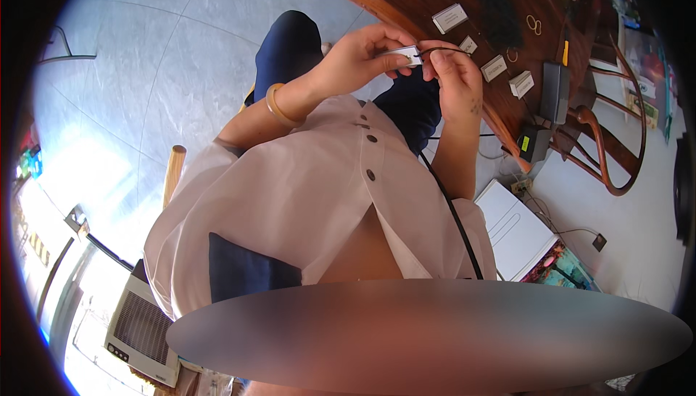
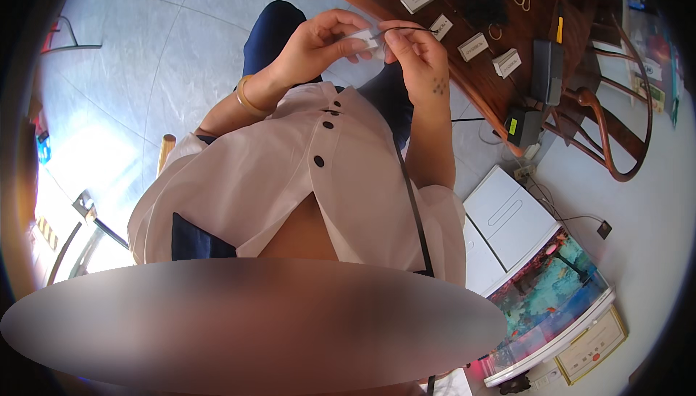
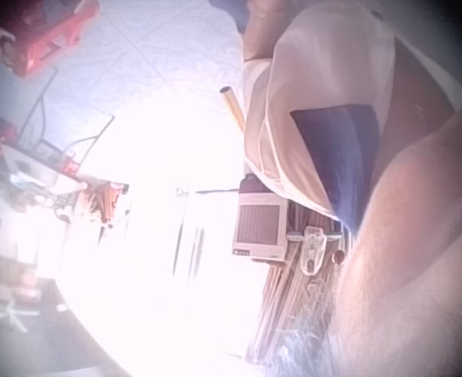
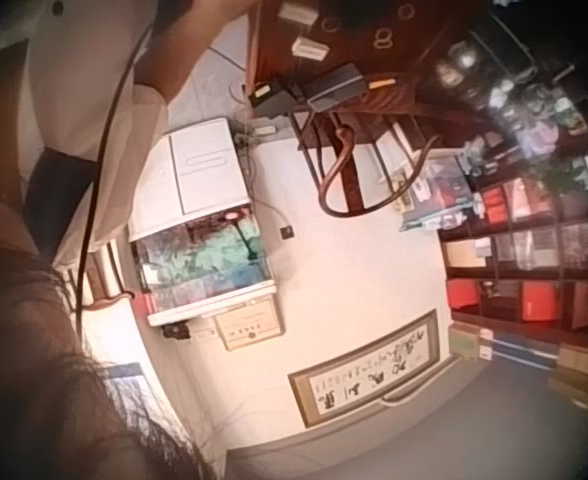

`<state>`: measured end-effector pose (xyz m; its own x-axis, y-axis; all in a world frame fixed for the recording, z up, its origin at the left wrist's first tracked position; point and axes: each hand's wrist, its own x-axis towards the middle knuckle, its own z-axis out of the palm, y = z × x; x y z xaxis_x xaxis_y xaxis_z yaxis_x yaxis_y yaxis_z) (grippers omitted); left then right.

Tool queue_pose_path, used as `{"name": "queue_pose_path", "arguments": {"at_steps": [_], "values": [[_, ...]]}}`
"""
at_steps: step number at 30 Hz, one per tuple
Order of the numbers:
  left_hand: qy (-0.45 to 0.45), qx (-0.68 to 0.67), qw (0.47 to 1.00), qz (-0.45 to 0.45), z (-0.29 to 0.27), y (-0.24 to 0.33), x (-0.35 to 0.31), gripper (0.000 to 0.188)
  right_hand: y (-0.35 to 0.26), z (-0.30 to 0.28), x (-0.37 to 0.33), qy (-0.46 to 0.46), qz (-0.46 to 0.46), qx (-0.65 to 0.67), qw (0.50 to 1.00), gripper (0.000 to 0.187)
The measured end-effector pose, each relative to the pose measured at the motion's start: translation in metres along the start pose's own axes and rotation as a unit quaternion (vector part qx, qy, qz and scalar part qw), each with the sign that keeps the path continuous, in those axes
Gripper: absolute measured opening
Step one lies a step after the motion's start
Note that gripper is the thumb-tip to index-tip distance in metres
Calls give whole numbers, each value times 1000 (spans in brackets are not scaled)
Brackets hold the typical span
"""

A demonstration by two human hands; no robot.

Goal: Sorting and organizing a stack of small paper slips with rubber bands on a wooden table.

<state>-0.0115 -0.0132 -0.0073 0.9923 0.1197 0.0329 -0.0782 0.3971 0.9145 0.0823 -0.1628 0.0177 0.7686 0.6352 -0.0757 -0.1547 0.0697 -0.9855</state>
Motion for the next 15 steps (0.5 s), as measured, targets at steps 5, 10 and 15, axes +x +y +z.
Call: {"name": "queue_pose_path", "arguments": {"at_steps": [5, 10, 15], "values": [[-20, 4, 999, 27, -1, -2, -1, 19, 3, -6, -1, -37, 37, -18, 998, 15], [-66, 9, 996, 62, -2, -2, -2, 16, 4, -2, -2, -55, 77, -34, 995, 14], [-23, 43, 999, 5, -7, -4, -3, 14, -3, -6, -1, -75, 90, 107, 987, 11]]}}
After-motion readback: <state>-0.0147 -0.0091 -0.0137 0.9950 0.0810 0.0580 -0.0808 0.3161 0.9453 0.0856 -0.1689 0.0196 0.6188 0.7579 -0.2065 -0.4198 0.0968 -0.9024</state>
